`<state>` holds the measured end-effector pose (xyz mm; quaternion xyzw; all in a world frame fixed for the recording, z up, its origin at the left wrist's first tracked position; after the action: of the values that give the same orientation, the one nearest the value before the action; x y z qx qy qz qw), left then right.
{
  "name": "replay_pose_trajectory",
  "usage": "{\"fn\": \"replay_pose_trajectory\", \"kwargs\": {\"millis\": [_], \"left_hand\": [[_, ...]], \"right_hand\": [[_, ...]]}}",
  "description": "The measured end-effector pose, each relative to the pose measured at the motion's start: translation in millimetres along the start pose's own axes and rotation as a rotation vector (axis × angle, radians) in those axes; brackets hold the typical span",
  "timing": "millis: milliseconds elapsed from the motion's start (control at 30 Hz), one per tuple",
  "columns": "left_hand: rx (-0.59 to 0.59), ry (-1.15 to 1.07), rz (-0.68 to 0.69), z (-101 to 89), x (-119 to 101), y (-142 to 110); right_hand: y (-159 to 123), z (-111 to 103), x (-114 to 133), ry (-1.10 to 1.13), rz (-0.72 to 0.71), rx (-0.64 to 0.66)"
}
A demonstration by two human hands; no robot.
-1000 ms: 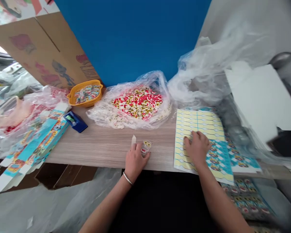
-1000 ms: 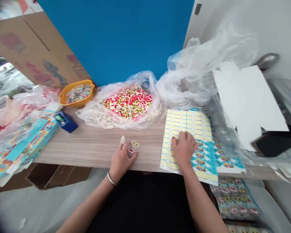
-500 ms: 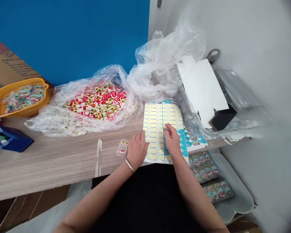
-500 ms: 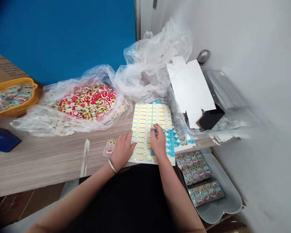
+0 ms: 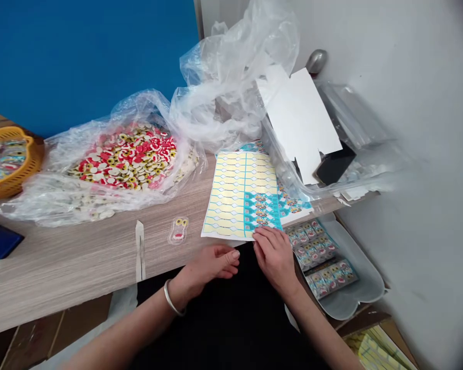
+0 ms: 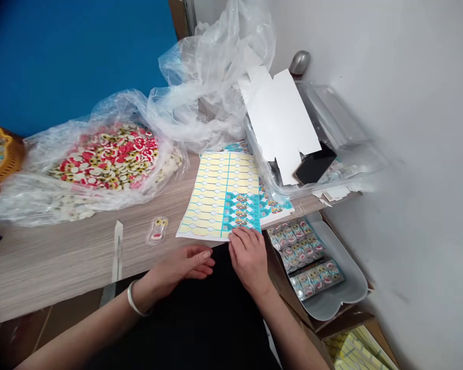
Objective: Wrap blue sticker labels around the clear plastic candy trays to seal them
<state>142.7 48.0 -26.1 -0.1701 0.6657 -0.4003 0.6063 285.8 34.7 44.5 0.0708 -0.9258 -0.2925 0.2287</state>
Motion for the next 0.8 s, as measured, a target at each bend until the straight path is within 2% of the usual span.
{"fn": "replay_pose_trajectory", "kwargs": {"millis": [33, 100, 167, 300, 400, 567, 800], "left_hand": [[0.012, -0.189, -0.016, 6.0, 2.0, -3.4], [-0.033, -0.484, 0.061, 6.3, -6.0, -3.0], [-0.091, -0.615, 0.138, 1.0, -14.0, 1.2], [-0.120, -0.642, 0.132, -3.2, -15.2, 10.3], [-0.083, -0.668, 0.084, 0.3, -10.8, 14.2], [-0.066, -0.663, 0.079, 6.7, -8.7, 19.6], [-0.009, -0.764, 0.143, 16.2, -17.4, 23.9]], "right_hand": [[1.9, -1.3, 5.7, 0.009, -0.005, -0.005], [5.0, -3.0, 17.4, 0.034, -0.014, 0.018], [7.1, -5.5, 24.5, 0.101, 0.013, 0.048], [13.4, -5.5, 12.0, 0.313, 0.241, 0.057], [18.8, 8.2, -2.4, 0.371, 0.392, 0.088], [18.8, 32.6, -6.7, 0.441, 0.482, 0.154], [11.5, 30.6, -7.2, 0.519, 0.613, 0.047]]}}
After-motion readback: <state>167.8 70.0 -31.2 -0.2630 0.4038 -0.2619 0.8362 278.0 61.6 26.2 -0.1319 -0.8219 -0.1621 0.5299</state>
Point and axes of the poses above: each hand's wrist, its own y-axis towards the middle knuckle, its own z-axis out of the palm, x = y × z, the point moved 10 cm from there along y, towards the middle knuckle, and after that the axes turned 12 degrees about -x, right-handed, at the moved point
